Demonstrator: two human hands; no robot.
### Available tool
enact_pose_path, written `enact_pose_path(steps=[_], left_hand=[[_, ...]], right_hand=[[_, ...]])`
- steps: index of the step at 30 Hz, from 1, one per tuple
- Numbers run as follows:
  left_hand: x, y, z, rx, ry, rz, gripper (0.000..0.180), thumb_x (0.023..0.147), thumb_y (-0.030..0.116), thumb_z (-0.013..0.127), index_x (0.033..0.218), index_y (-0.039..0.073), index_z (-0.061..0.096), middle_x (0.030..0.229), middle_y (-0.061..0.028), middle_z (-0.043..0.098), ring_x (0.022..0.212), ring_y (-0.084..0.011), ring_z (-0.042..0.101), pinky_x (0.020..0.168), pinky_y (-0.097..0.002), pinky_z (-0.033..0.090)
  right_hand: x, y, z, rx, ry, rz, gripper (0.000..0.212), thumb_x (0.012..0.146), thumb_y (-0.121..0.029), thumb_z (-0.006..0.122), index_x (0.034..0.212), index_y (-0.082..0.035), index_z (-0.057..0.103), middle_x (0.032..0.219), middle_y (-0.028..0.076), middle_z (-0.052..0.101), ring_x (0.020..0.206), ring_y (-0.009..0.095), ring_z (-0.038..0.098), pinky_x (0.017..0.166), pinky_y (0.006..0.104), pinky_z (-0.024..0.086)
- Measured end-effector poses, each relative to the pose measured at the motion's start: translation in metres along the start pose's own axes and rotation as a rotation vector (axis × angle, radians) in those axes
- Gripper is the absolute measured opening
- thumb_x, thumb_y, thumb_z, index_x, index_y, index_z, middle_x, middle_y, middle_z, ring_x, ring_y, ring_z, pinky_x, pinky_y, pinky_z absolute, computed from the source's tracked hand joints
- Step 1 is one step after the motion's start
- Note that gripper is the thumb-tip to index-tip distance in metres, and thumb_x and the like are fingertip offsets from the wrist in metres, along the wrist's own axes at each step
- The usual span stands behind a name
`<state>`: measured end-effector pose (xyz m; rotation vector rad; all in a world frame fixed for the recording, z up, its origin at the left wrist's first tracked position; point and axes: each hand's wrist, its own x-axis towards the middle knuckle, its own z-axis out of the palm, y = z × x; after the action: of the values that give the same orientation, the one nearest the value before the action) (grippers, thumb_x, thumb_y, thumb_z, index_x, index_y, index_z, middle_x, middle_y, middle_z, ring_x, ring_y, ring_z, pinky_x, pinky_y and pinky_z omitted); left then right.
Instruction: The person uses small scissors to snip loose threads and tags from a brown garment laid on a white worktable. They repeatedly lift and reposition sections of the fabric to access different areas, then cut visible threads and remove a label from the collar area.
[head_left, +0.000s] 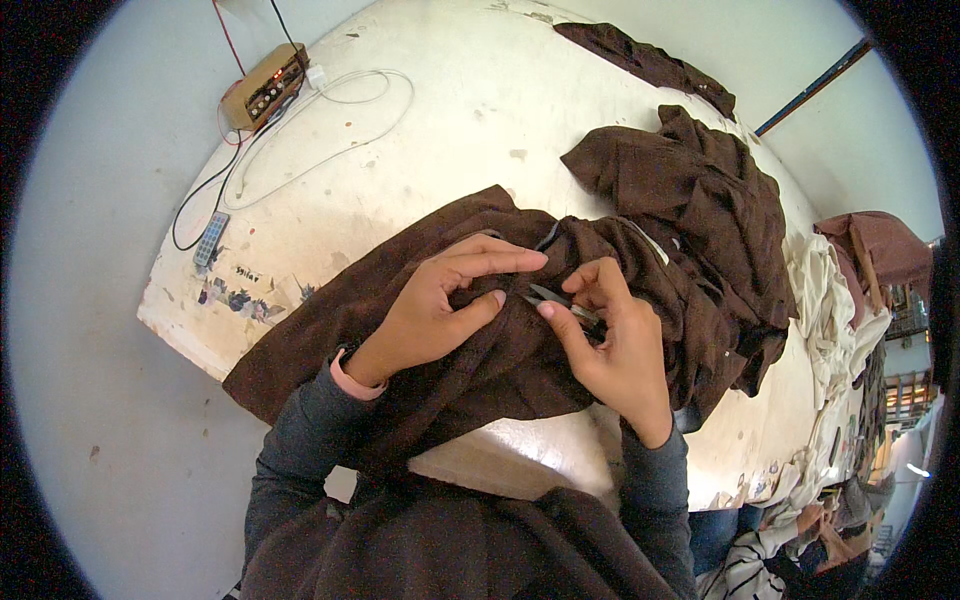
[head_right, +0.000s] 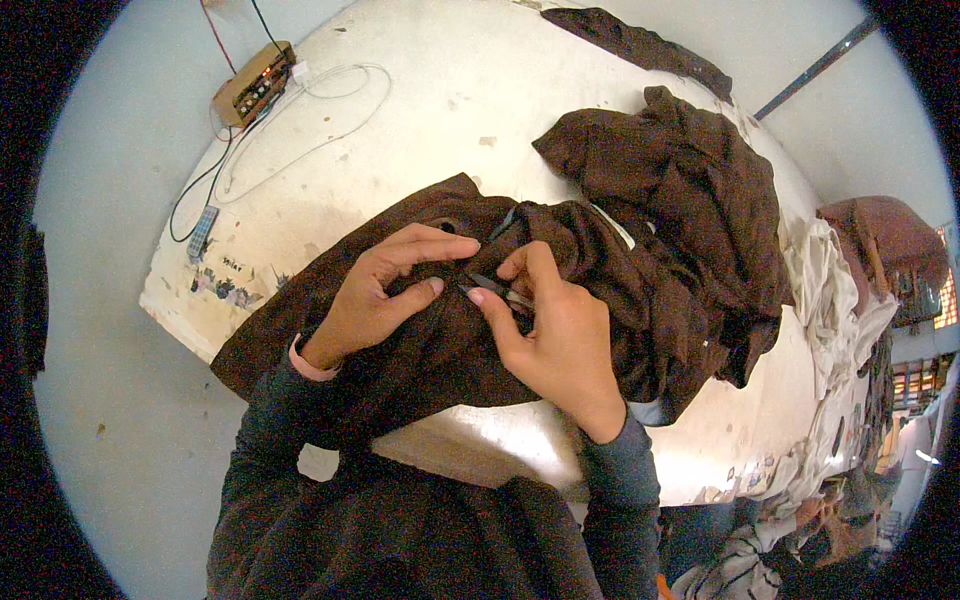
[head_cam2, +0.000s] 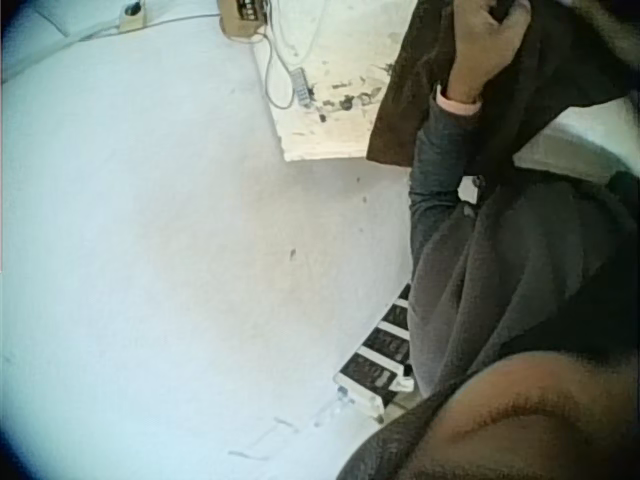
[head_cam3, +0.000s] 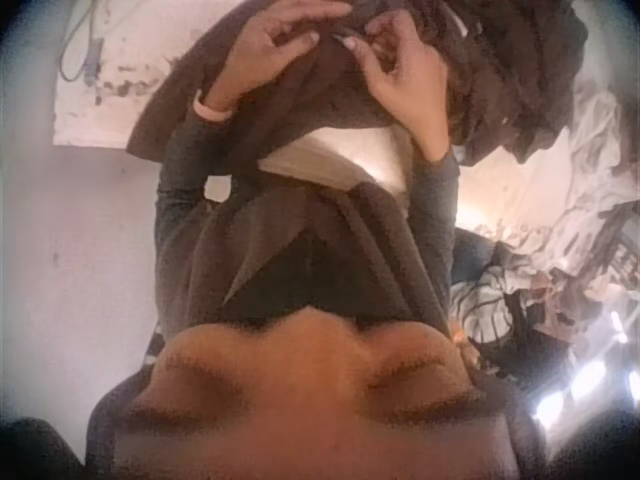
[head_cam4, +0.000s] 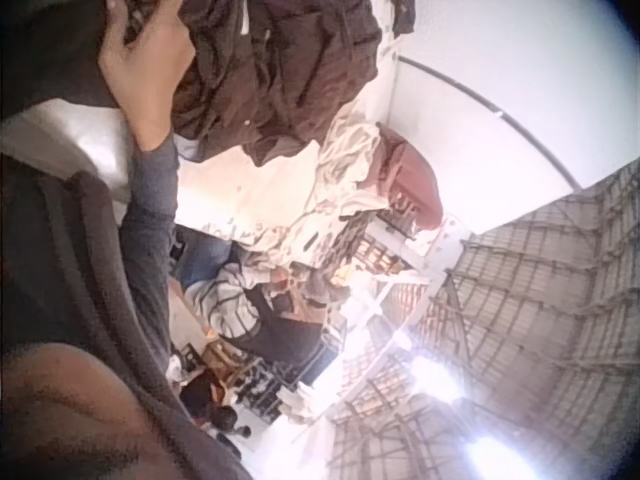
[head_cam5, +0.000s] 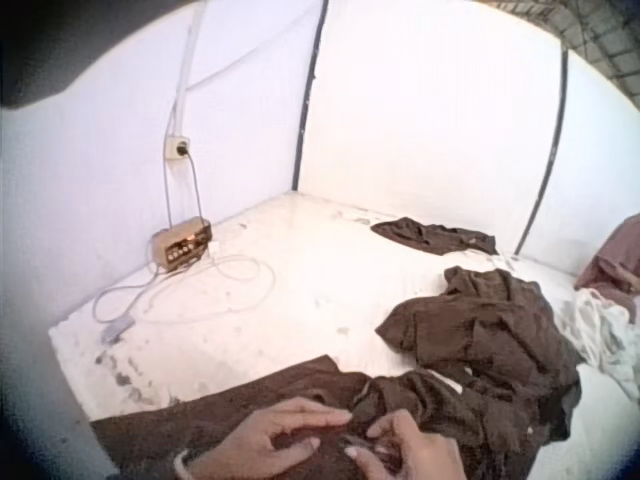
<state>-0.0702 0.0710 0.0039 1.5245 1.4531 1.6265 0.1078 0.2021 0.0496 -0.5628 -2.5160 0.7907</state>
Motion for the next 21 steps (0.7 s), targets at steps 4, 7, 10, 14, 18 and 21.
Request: enact_pose_path(steps=[4, 7, 10, 14, 18, 21], left_hand=[[0.000, -0.005, 0.003, -0.085, -0.019, 0.013, 0.050, 0.087, -0.010, 0.057, 0.134, 0.003, 0.067, 0.126, -0.0095, 0.065, 0.122, -0.0200, 0.060, 0.109, -0.0325, 0.043], [-0.001, -0.005, 0.000, -0.127, -0.026, -0.025, 0.051, 0.087, -0.010, 0.057, 0.136, 0.003, 0.065, 0.131, -0.0098, 0.063, 0.126, -0.0196, 0.057, 0.110, -0.0327, 0.041], [-0.001, -0.002, -0.003, -0.116, -0.019, -0.060, 0.052, 0.088, -0.007, 0.059, 0.140, 0.003, 0.062, 0.137, -0.0102, 0.060, 0.131, -0.0198, 0.055, 0.112, -0.0330, 0.040], [-0.004, -0.004, -0.012, -0.134, 0.058, -0.040, 0.051, 0.093, 0.000, 0.064, 0.143, 0.003, 0.058, 0.142, -0.0098, 0.057, 0.136, -0.0204, 0.051, 0.113, -0.0343, 0.039], [0.007, 0.005, -0.069, -0.086, 0.362, -0.059, 0.051, 0.095, 0.010, 0.070, 0.144, 0.004, 0.058, 0.147, -0.0085, 0.058, 0.119, -0.0124, 0.060, 0.098, -0.0235, 0.047], [0.013, -0.008, -0.134, -0.027, 0.643, -0.010, 0.051, 0.095, 0.020, 0.073, 0.142, 0.002, 0.059, 0.144, -0.0113, 0.061, 0.106, -0.0147, 0.068, 0.090, -0.0241, 0.054]], right_hand=[[-0.002, -0.003, 0.010, -0.150, 0.101, -0.129, 0.033, 0.091, -0.030, 0.076, 0.104, -0.007, 0.058, 0.077, 0.010, 0.070, 0.065, 0.030, 0.072, 0.058, 0.0390, 0.054], [-0.002, -0.004, 0.011, -0.323, 0.129, -0.268, 0.030, 0.091, -0.029, 0.076, 0.103, -0.008, 0.058, 0.073, 0.009, 0.069, 0.059, 0.030, 0.068, 0.056, 0.0377, 0.053], [0.000, 0.002, 0.014, -0.284, 0.167, -0.290, 0.036, 0.087, -0.032, 0.080, 0.104, -0.008, 0.060, 0.072, 0.009, 0.067, 0.056, 0.031, 0.064, 0.056, 0.0351, 0.052], [0.006, -0.008, -0.006, 0.105, 0.021, 0.007, 0.052, 0.075, -0.041, 0.089, 0.108, -0.007, 0.066, 0.078, 0.012, 0.070, 0.070, 0.031, 0.069, 0.063, 0.0379, 0.054], [0.009, 0.034, -0.023, -0.189, -0.113, -0.011, 0.043, 0.077, -0.037, 0.086, 0.110, -0.013, 0.071, 0.093, 0.013, 0.074, 0.083, 0.032, 0.072, 0.072, 0.0408, 0.056], [0.010, 0.045, -0.038, -0.221, 0.159, 0.083, 0.049, 0.079, -0.037, 0.086, 0.114, -0.007, 0.069, 0.107, 0.015, 0.071, 0.095, 0.033, 0.072, 0.080, 0.0414, 0.057]])
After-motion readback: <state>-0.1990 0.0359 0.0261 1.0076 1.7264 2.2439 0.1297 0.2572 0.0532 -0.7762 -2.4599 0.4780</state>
